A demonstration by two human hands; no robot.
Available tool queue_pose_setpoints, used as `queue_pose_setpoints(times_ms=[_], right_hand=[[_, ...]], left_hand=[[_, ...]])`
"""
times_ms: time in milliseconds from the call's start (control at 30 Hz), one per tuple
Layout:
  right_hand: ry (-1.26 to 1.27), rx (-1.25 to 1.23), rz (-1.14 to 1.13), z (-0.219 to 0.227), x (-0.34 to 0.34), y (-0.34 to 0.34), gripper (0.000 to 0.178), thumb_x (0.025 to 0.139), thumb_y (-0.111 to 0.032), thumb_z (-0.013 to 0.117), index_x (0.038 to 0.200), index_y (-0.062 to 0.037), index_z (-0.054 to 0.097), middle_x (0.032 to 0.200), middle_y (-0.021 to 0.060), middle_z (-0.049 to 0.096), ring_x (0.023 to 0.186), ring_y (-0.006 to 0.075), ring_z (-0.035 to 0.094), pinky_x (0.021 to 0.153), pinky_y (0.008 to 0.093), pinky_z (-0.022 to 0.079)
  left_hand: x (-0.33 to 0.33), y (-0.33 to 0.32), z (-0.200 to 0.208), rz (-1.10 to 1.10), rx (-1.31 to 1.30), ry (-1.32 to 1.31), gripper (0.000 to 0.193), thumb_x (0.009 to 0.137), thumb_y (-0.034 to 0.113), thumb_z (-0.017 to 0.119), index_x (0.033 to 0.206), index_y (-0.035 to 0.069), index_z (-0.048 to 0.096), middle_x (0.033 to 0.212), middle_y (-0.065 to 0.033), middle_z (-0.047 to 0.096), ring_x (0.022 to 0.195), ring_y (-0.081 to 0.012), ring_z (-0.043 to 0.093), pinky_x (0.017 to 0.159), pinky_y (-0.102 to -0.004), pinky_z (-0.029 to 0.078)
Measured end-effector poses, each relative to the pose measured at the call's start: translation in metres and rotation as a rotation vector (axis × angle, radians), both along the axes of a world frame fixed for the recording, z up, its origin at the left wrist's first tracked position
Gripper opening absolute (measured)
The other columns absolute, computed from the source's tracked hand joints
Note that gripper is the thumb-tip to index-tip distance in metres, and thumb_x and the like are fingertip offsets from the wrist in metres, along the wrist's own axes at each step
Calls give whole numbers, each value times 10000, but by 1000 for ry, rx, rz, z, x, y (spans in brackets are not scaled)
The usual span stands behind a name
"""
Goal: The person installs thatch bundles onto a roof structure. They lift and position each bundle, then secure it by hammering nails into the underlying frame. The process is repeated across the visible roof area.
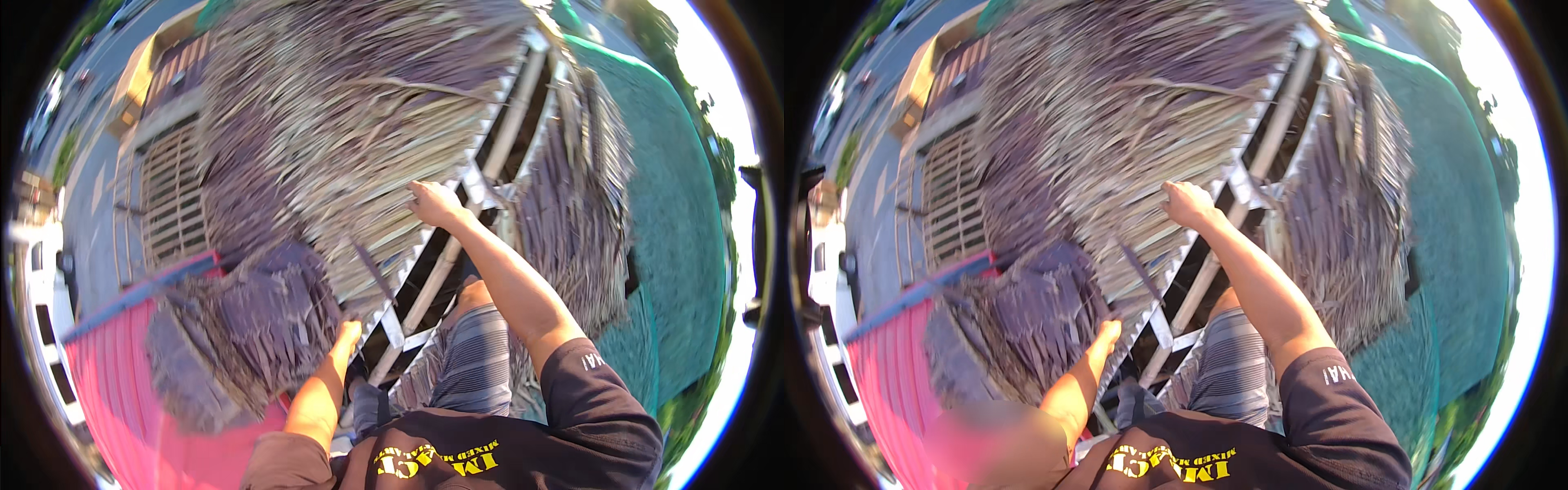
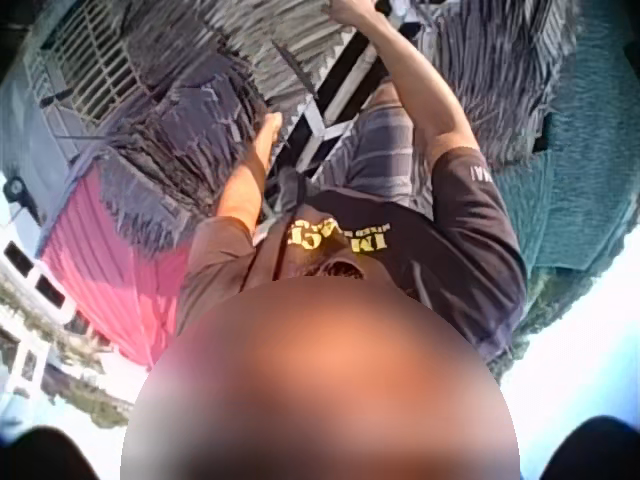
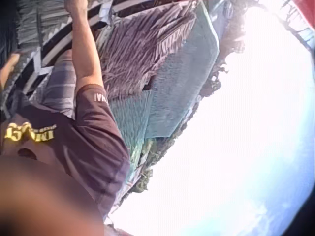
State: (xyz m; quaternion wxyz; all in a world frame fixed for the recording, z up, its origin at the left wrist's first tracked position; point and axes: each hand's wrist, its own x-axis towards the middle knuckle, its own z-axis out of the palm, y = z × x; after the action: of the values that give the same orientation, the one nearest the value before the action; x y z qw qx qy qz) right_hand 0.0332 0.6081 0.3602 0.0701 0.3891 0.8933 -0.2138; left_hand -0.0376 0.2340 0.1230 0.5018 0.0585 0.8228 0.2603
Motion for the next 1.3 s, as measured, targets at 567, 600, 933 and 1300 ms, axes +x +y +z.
queue_pose_setpoints(times_ms=[567,600,933,1300], right_hand=[[-280,-850,622,-300,-214,-500,400,922,-262,702,1251,-41,646,1062,190,728,987,280,708,886,372,532],[-292,-869,606,-316,-216,-510,404,927,-257,705,1249,-21,642,1057,184,732,971,261,710,871,363,538],[-529,-600,685,-420,-147,-518,369,926,-259,648,1233,-55,655,1084,219,709,1030,375,687,889,439,538],[-417,-1151,179,-352,-225,-586,637,958,-515,653,1357,-26,569,1129,102,705,909,226,667,837,375,536]], left_hand=[[-86,-432,-200,1211,161,182,622,898,159,639,1449,-46,436,1341,-224,594,1216,-293,569,1052,-372,415],[-103,-456,-209,1288,261,209,723,900,127,634,1520,-54,310,1435,-241,526,1289,-308,533,1092,-375,389],[-248,-625,-277,2132,811,193,616,926,342,713,1410,43,474,1358,-100,563,1227,-254,519,1074,-399,407],[-223,-524,-170,2178,1142,315,180,919,-32,672,1081,13,610,1021,-63,644,878,-149,617,733,-246,519]])
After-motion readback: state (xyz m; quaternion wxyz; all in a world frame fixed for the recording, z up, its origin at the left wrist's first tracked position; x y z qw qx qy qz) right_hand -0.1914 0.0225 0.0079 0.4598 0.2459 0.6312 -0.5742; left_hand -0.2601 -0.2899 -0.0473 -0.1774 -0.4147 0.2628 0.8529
